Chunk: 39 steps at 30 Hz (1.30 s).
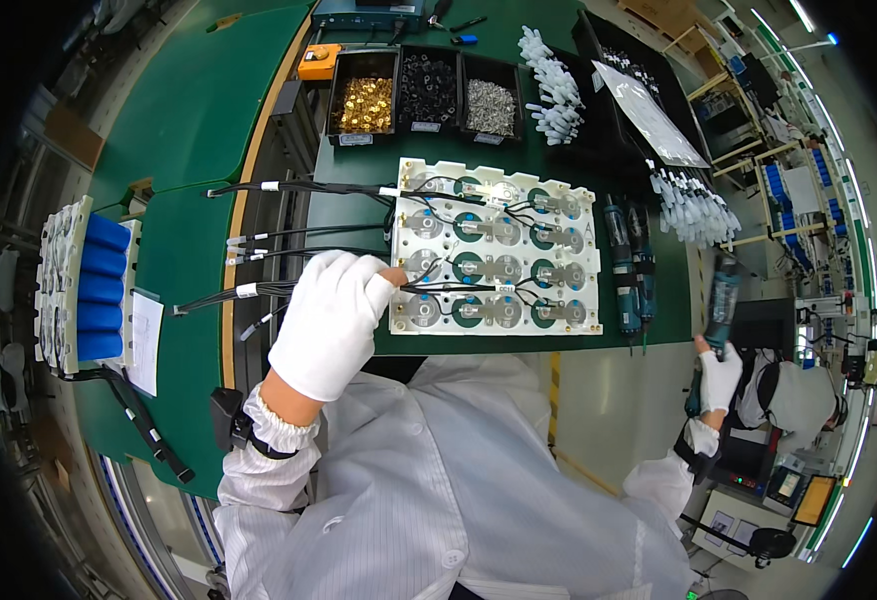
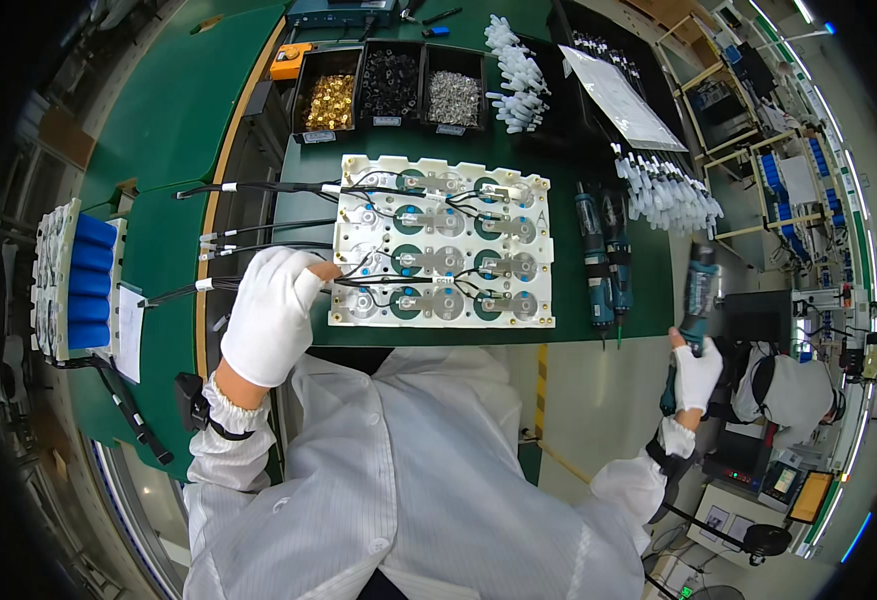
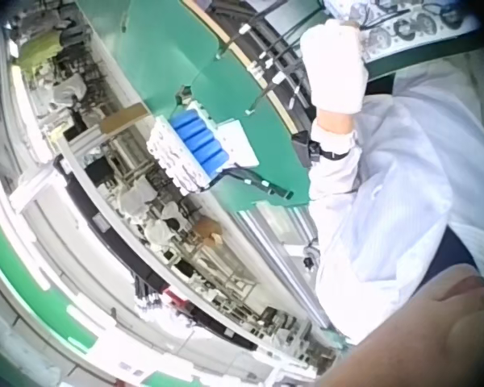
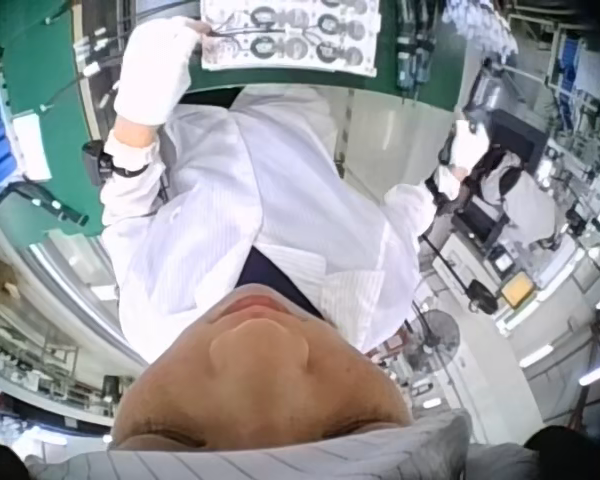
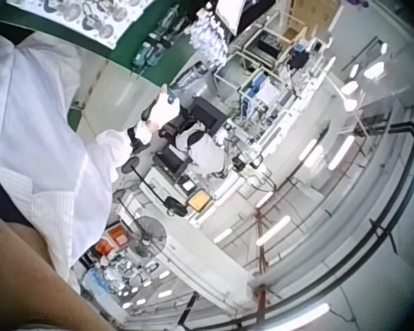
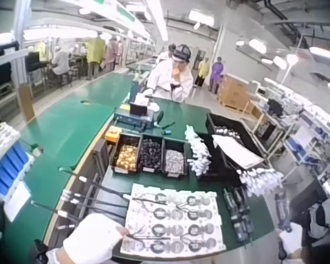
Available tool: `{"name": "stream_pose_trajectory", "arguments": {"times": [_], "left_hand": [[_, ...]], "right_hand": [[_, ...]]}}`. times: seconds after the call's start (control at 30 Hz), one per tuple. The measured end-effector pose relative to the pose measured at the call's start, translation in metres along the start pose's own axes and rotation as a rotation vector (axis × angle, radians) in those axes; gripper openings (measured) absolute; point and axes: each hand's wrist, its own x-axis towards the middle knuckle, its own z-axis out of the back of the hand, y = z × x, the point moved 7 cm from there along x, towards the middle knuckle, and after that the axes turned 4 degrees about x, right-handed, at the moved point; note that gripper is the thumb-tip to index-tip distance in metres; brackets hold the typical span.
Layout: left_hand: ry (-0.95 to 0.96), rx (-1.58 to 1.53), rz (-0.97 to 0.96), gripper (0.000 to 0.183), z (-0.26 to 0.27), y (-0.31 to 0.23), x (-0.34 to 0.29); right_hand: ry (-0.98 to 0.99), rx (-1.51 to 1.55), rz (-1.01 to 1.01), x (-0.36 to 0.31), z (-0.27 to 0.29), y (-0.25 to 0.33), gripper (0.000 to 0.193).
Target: Installing wiring harnesses and connectors onto a battery pack module using an electric screwdriver.
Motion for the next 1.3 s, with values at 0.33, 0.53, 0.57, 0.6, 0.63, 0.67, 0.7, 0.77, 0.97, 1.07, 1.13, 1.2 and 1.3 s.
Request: {"name": "stream_pose_trajectory", "arguments": {"times": [0.33,0.53,0.57,0.6,0.63,0.67,0.7,0.77,0.97,1.07,1.13,1.2,1.3], "left_hand": [[0.107,-0.226,0.185,0.016,0.009,0.001,0.019],[0.054,-0.222,0.24,0.009,0.002,0.006,0.023],[0.06,-0.265,0.262,0.007,0.002,0.007,0.024],[0.069,-0.247,0.267,0.007,0.001,0.007,0.021],[0.041,-0.3,0.3,0.008,0.003,0.009,0.022],[0.012,-0.341,0.346,0.008,0.005,0.013,0.018],[0.021,-0.334,0.343,0.008,0.004,0.013,0.017],[0.006,-0.439,0.457,0.01,-0.001,0.019,0.016],[-0.171,-0.566,0.588,0.011,-0.005,0.029,0.012],[-0.129,-0.739,0.827,0.014,-0.016,0.036,0.009],[-0.162,-0.618,0.796,0.016,-0.015,0.035,0.013],[-0.196,-0.439,0.724,0.022,-0.009,0.032,0.018],[-0.011,-0.457,0.669,0.024,-0.011,0.043,0.02]], "right_hand": [[0.124,-0.526,0.042,0.096,-0.098,-0.048,0.048],[0.223,0.123,0.454,-0.045,-0.127,0.178,0.024],[0.413,0.291,0.519,-0.076,-0.142,0.204,0.033],[0.473,0.278,0.759,-0.101,-0.161,0.24,0.036],[0.514,0.25,0.997,-0.123,-0.175,0.274,0.04],[0.516,0.224,1.064,-0.139,-0.194,0.29,0.036],[0.51,0.187,1.127,-0.149,-0.208,0.3,0.032],[0.456,0.162,1.236,-0.155,-0.227,0.299,0.026],[0.397,0.055,1.384,-0.182,-0.225,0.303,0.017],[0.421,0.02,1.515,-0.208,-0.23,0.307,0.021],[0.41,-0.087,1.515,-0.219,-0.237,0.313,0.021],[0.432,-0.238,1.436,-0.222,-0.245,0.318,0.026],[0.813,-0.084,1.324,-0.199,-0.242,0.331,0.028]]}}
